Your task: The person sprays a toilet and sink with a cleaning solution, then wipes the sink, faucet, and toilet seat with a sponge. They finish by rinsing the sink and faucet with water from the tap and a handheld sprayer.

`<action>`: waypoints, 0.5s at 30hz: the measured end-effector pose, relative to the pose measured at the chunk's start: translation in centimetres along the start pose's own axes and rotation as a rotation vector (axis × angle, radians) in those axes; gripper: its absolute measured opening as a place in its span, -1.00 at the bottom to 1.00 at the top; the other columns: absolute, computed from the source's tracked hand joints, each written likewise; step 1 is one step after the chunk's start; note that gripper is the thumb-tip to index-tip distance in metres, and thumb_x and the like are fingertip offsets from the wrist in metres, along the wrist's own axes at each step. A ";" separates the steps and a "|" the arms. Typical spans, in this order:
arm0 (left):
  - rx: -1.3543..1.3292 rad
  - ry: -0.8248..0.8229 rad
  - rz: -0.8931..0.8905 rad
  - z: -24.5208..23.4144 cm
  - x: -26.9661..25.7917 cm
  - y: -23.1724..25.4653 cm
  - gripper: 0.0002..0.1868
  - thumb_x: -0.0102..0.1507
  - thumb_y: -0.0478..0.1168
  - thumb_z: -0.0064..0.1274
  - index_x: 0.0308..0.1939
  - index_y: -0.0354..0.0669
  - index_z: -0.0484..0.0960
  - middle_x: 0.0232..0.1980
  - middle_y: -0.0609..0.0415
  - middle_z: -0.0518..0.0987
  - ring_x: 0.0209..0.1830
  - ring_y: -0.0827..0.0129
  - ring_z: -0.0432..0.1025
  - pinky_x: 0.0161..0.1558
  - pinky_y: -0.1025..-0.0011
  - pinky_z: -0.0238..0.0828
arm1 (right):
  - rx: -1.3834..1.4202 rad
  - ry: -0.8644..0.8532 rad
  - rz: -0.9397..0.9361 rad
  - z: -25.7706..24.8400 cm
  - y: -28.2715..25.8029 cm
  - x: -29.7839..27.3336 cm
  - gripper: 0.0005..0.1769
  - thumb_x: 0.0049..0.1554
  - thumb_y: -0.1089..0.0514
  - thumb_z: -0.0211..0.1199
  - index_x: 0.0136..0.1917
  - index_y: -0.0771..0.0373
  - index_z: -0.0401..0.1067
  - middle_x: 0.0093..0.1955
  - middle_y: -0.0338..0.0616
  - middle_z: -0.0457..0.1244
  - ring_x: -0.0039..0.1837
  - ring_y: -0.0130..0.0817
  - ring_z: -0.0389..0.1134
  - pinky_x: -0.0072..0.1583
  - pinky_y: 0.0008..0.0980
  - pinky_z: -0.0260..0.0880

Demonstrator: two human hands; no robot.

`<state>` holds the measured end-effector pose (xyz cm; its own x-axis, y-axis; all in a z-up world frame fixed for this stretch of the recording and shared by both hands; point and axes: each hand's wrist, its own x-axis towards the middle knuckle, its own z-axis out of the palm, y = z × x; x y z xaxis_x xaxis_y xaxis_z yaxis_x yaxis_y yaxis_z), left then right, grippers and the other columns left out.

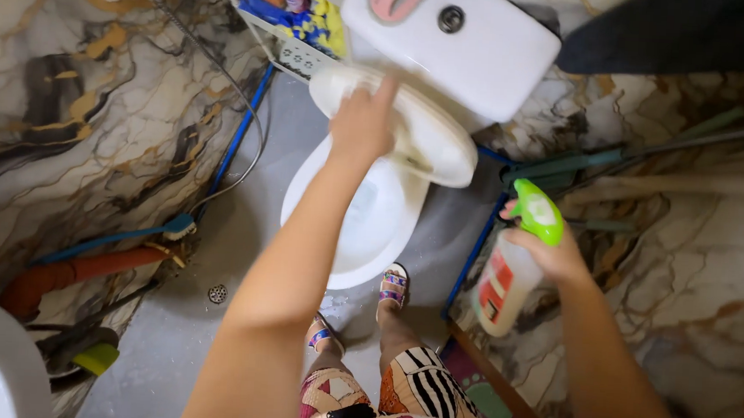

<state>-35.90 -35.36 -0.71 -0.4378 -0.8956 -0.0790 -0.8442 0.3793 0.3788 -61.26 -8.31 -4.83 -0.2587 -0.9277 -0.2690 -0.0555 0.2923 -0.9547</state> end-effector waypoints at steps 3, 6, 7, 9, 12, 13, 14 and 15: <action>-0.382 -0.002 -0.190 2.0 -12.2 -5.8 -0.05 0.00 -0.38 0.09 0.50 0.27 0.33 -0.01 -0.27 0.51 0.09 -0.12 0.42 0.16 0.15 0.38 | -0.160 -0.036 -0.041 0.4 0.7 0.7 -0.45 0.02 0.35 0.38 0.29 0.27 0.38 0.13 -0.20 0.35 0.17 -0.41 0.35 0.20 -0.38 0.37; -0.669 0.266 -0.293 8.0 -22.8 -10.6 -0.34 0.05 -0.41 0.02 0.28 -0.06 0.56 -0.03 -0.09 0.66 -0.01 0.06 0.55 0.02 0.26 0.44 | -0.113 0.003 -0.062 3.4 2.0 1.2 -0.47 0.02 0.34 0.40 0.27 0.28 0.37 0.14 -0.21 0.33 0.11 -0.41 0.35 0.16 -0.37 0.39; -0.881 0.142 -0.621 10.8 -25.7 -12.3 -0.33 0.09 -0.41 -0.01 0.32 -0.01 0.57 -0.12 -0.08 0.60 -0.14 0.10 0.45 -0.11 0.27 0.37 | -0.059 0.031 -0.060 5.1 2.1 1.6 -0.45 0.01 0.34 0.39 0.27 0.28 0.35 0.14 -0.22 0.33 0.07 -0.42 0.36 0.13 -0.37 0.40; -1.176 0.011 -0.996 17.1 -29.0 -16.5 -0.34 0.14 -0.37 -0.06 0.36 0.00 0.57 -0.16 0.01 0.54 -0.21 0.20 0.32 -0.20 0.24 0.24 | -0.051 0.205 -0.324 7.8 1.7 2.0 -0.56 0.18 0.39 0.34 0.30 0.31 0.35 0.15 -0.17 0.32 0.14 -0.43 0.35 0.26 -0.35 0.39; -1.352 0.004 -1.145 25.7 -30.8 -22.4 -0.40 0.16 -0.25 -0.05 0.32 -0.06 0.54 0.01 0.13 0.51 0.01 0.26 0.27 -0.01 0.07 0.09 | 0.112 0.384 -0.454 10.8 -0.4 3.2 -0.40 0.17 0.44 0.29 0.43 0.33 0.20 0.23 -0.15 0.23 0.26 -0.38 0.33 0.30 -0.34 0.40; -1.345 -0.024 -1.203 27.9 -30.4 -23.9 -0.41 0.15 -0.20 -0.04 0.30 -0.03 0.51 0.06 0.07 0.50 0.13 0.21 0.27 0.10 -0.04 0.06 | 0.191 0.432 -0.454 11.5 -1.3 3.8 -0.30 0.12 0.45 0.27 0.48 0.32 0.13 0.27 -0.16 0.19 0.31 -0.35 0.31 0.29 -0.34 0.41; -1.336 -0.052 -1.262 29.5 -30.2 -25.1 -0.43 0.15 -0.15 -0.02 0.28 0.00 0.48 0.12 0.02 0.49 0.25 0.16 0.28 0.20 -0.14 0.03 | 0.240 0.409 -0.417 12.2 -2.1 4.1 -0.29 0.09 0.47 0.26 0.47 0.34 0.14 0.24 -0.14 0.19 0.28 -0.32 0.32 0.26 -0.32 0.43; -1.397 -0.052 -1.318 30.8 -30.2 -25.8 -0.40 0.12 -0.13 -0.01 0.29 0.06 0.50 0.22 0.03 0.41 0.35 0.14 0.16 0.27 -0.20 -0.04 | 0.288 0.386 -0.380 12.7 -2.8 4.3 -0.27 0.05 0.49 0.25 0.46 0.35 0.15 0.21 -0.12 0.19 0.25 -0.29 0.33 0.23 -0.30 0.44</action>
<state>-10.45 -10.93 -36.49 0.1460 -0.4016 -0.9041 0.1985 -0.8834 0.4244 -49.94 -16.09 -4.96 -0.6053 -0.7882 0.1108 0.0371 -0.1669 -0.9853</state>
